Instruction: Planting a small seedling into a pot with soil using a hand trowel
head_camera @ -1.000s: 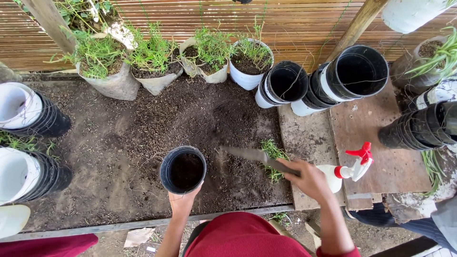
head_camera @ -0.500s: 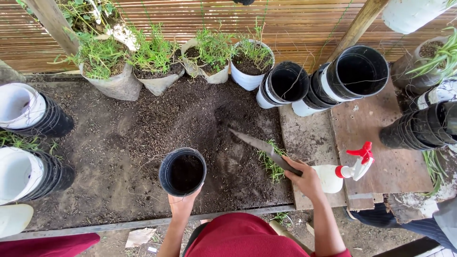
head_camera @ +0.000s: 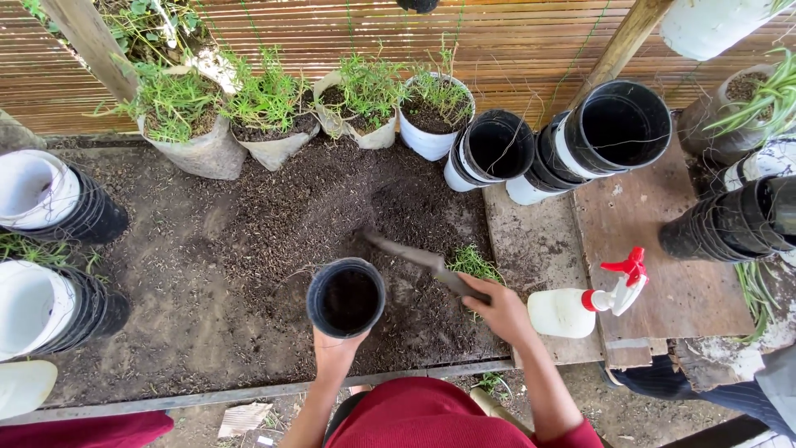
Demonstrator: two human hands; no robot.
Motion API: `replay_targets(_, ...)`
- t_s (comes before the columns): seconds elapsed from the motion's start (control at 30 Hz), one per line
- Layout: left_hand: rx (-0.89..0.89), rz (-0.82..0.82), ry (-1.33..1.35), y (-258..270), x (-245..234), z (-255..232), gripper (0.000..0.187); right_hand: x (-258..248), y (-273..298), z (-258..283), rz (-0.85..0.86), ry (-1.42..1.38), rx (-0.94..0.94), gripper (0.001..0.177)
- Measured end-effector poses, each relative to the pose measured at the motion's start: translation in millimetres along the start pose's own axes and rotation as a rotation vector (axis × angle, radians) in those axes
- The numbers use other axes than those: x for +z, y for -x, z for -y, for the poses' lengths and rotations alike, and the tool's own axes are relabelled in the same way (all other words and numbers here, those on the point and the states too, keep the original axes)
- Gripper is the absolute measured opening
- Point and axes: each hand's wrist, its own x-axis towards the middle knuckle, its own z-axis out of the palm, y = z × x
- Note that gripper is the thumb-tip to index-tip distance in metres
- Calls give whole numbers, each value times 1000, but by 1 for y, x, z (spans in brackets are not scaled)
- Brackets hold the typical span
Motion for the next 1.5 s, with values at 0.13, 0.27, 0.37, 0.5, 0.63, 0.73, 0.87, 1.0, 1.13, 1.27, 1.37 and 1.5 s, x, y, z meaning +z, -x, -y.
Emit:
replay_targets(0.13, 7, 46, -75, -3, 12, 1, 97, -43, 38, -3, -56, -112, 144, 48)
replay_targets(0.27, 40, 93, -183, -7, 25, 35, 102, -56, 46, -6, -30, -165, 304, 46)
replay_targets(0.37, 68, 90, -218, -14, 37, 39, 104, -35, 19, -35, -12, -233, 320, 46)
replay_targets(0.5, 103, 102, -230, -28, 44, 23, 105, 8, -30, -35, 12, -598, 202, 49)
replay_targets(0.63, 147, 99, -180, -42, 48, 7, 107, 20, -60, -42, 43, -734, 105, 47)
replay_targets(0.73, 184, 97, -162, -47, 52, 16, 106, 18, -67, -54, 31, -758, 108, 43)
replay_targets(0.87, 252, 82, -203, -46, 51, 19, 105, 16, -73, -63, 5, -854, 63, 39)
replay_targets(1.0, 278, 66, -192, -47, 48, 10, 101, -4, -68, -65, -11, -874, 23, 38)
replay_targets(1.13, 268, 37, -131, -48, 48, 4, 103, -58, -13, -8, -2, -759, 19, 47)
replay_targets(1.27, 255, 57, -115, -48, 44, 1, 96, -94, 26, 39, 69, -537, 35, 45)
replay_targets(1.37, 255, 60, -88, -50, 42, -3, 94, -88, 39, 81, 108, -164, 12, 40)
replay_targets(1.5, 269, 45, -85, -48, 49, 13, 95, -73, 46, 127, -10, 699, -187, 34)
